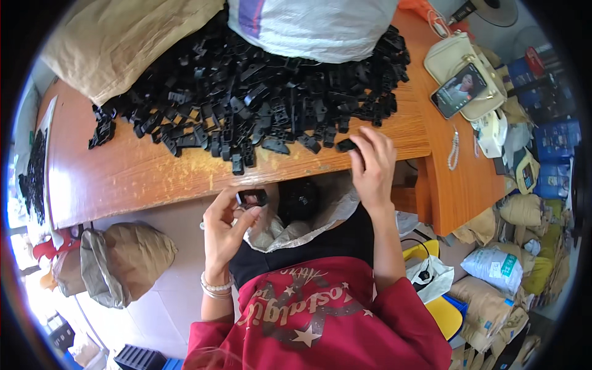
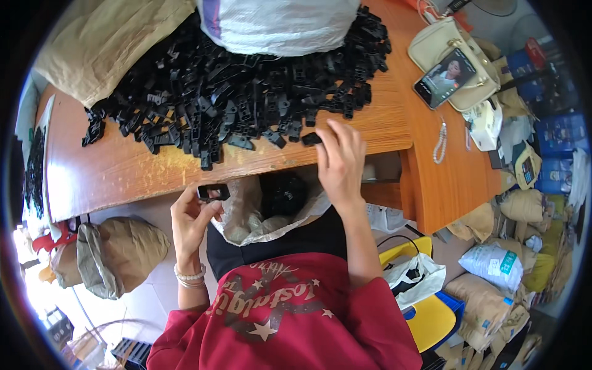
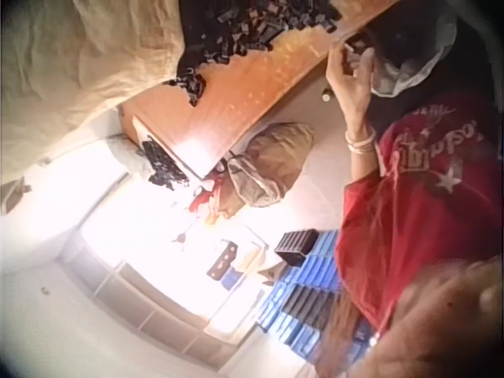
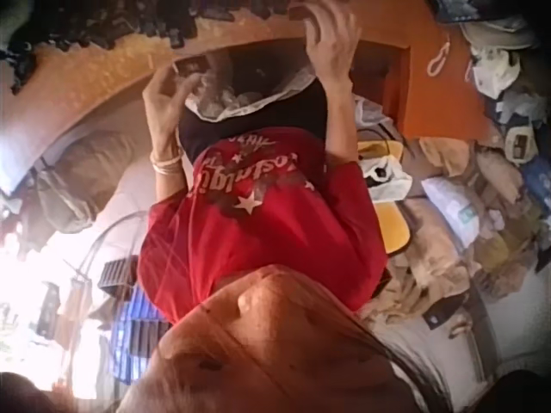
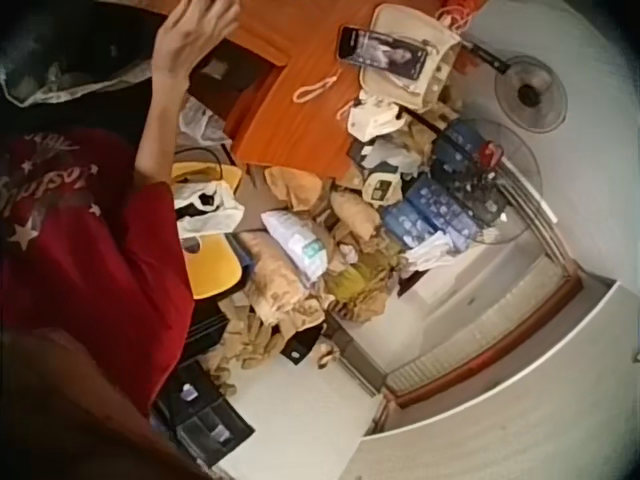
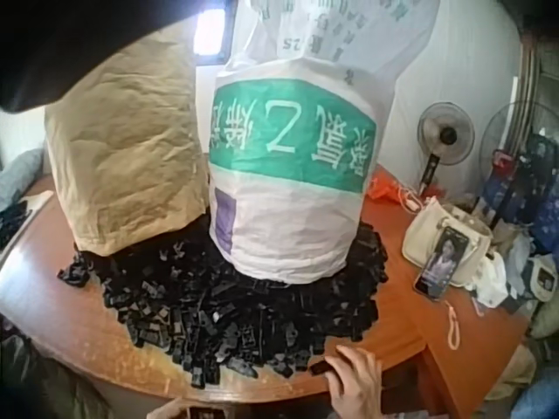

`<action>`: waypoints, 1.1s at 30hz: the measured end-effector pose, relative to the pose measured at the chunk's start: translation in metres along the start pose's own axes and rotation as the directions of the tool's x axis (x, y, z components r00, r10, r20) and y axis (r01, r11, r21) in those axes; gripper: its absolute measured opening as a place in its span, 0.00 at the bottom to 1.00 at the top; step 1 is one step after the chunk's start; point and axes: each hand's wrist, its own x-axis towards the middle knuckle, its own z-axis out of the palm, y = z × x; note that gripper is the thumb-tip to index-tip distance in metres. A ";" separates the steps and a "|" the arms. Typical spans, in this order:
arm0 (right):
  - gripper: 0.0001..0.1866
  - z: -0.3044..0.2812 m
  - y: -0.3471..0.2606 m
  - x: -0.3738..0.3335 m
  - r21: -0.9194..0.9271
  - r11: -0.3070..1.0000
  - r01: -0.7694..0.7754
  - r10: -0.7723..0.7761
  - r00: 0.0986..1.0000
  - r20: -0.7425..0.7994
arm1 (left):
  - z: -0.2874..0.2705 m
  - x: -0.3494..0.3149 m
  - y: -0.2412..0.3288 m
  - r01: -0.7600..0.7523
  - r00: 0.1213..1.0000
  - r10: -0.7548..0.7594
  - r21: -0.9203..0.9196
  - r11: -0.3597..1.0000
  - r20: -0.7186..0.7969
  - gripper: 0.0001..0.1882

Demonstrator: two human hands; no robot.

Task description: Picking up black plastic components from a table, inspecting them, and placing them into a collection bag.

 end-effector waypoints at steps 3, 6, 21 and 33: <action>0.15 0.000 -0.002 -0.004 0.208 0.976 -0.060 0.059 0.998 0.013 | 0.006 0.002 0.000 0.027 0.997 -0.028 0.023 0.999 0.065 0.17; 0.14 -0.011 -0.024 -0.007 0.416 0.892 -0.179 0.187 0.982 0.021 | 0.010 0.002 0.000 0.093 0.984 -0.087 -0.032 0.995 0.154 0.17; 0.14 -0.025 -0.075 -0.015 0.707 0.707 -0.029 -0.008 0.999 0.050 | 0.041 0.010 0.004 0.072 0.957 -0.090 0.073 0.995 0.276 0.20; 0.20 -0.016 -0.085 -0.019 0.878 0.344 -0.333 0.105 0.943 0.316 | 0.043 0.003 0.016 -0.325 0.937 0.258 0.311 0.893 0.237 0.20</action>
